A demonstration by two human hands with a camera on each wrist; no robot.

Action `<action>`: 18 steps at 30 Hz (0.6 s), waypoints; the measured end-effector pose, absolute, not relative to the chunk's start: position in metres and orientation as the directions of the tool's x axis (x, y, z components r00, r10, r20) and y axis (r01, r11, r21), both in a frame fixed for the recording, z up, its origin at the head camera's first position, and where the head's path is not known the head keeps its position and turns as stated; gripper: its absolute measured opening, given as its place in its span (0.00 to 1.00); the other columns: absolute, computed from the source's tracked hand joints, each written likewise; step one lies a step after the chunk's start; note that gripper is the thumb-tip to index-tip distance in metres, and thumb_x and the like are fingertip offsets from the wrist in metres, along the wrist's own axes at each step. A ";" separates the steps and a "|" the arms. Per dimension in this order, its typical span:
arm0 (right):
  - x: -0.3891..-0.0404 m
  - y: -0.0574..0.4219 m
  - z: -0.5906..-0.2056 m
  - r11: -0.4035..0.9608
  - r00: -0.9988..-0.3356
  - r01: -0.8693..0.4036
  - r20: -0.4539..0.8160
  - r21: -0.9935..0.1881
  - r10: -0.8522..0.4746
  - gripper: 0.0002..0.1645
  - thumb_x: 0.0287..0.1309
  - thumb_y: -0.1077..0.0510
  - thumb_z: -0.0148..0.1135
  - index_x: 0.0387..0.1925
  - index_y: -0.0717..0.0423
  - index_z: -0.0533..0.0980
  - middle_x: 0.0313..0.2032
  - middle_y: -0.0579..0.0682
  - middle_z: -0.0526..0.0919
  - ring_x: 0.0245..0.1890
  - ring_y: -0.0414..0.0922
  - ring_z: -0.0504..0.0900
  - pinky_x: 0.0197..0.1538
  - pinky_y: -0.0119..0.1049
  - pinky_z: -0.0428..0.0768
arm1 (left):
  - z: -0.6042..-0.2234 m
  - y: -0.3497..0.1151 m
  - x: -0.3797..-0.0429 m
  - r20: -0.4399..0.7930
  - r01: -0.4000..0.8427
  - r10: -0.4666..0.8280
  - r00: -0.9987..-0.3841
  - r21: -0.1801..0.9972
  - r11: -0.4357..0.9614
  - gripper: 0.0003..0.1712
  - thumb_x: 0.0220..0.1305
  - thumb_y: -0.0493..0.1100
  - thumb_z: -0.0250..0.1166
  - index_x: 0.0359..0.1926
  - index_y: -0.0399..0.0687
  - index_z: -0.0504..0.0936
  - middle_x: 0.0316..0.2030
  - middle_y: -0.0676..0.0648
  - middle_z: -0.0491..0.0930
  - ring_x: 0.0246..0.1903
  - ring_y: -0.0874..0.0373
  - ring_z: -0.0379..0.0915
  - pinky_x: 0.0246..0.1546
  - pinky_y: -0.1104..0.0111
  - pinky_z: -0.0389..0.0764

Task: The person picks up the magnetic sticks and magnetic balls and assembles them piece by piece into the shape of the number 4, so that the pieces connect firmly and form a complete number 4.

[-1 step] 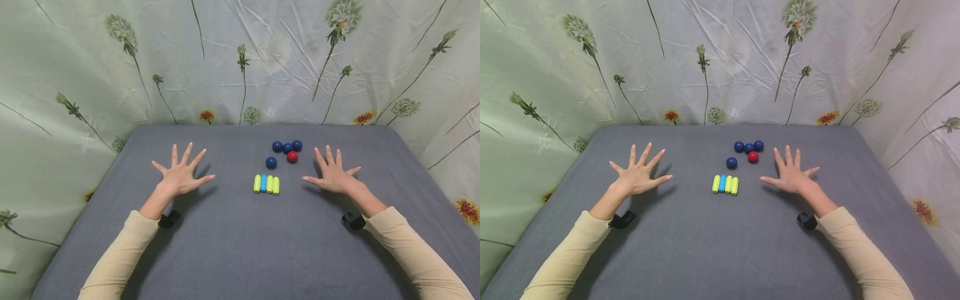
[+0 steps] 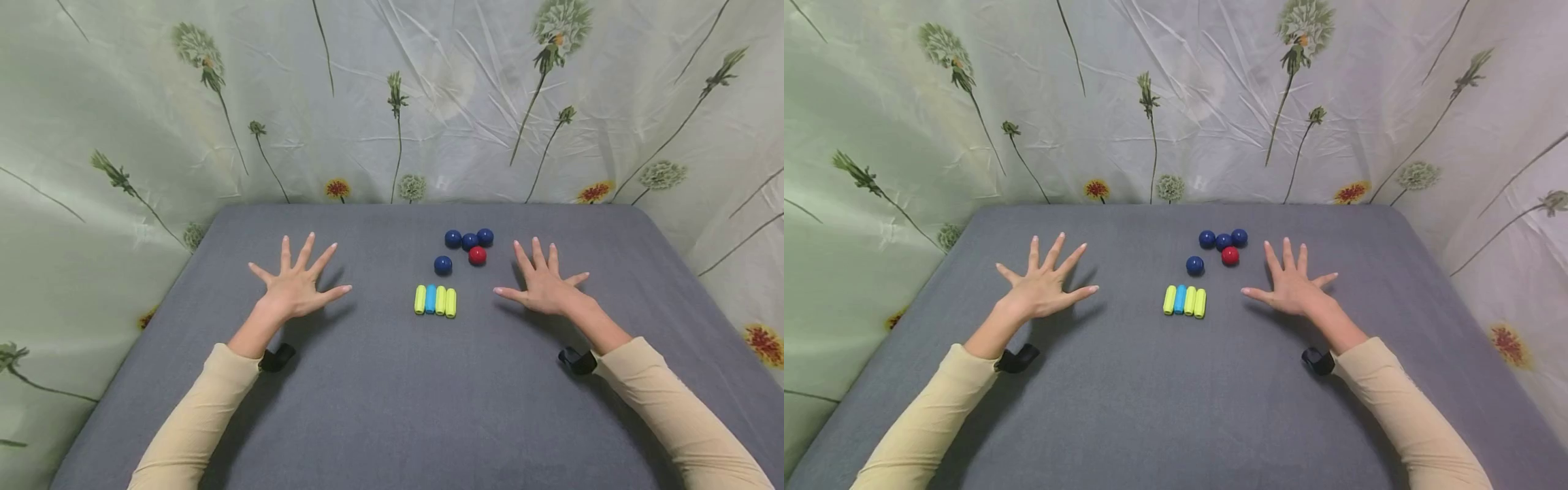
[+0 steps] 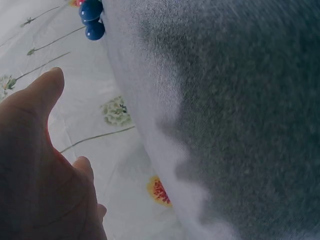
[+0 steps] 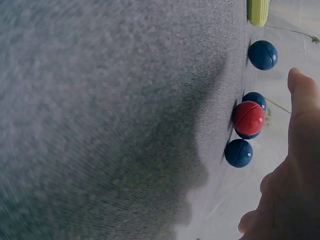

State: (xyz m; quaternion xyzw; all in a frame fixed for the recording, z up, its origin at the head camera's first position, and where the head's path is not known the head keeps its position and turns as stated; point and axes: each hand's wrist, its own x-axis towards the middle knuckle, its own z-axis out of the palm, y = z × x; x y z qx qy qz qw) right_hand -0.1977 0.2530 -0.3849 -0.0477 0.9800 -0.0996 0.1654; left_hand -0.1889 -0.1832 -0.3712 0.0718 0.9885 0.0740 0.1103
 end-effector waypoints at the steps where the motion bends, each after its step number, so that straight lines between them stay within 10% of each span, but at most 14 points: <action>1: -0.198 0.253 -0.385 0.975 -0.942 -0.062 -0.311 -0.213 -0.128 0.65 0.50 0.20 0.44 0.72 0.47 0.26 0.71 0.64 0.22 0.68 0.70 0.21 0.47 0.84 0.32 | -0.371 -0.183 -0.188 -0.208 0.125 0.158 -0.965 0.160 0.979 0.51 0.52 0.82 0.42 0.71 0.76 0.32 0.74 0.52 0.21 0.70 0.37 0.09 0.43 0.22 0.20; 18: -0.193 0.254 -0.381 0.970 -0.950 -0.049 -0.288 -0.240 -0.119 0.65 0.52 0.21 0.45 0.73 0.56 0.30 0.71 0.67 0.25 0.69 0.70 0.24 0.49 0.83 0.32 | -0.368 -0.181 -0.189 -0.220 0.120 0.155 -0.963 0.164 0.979 0.50 0.54 0.81 0.41 0.72 0.74 0.31 0.74 0.49 0.21 0.70 0.36 0.09 0.44 0.22 0.22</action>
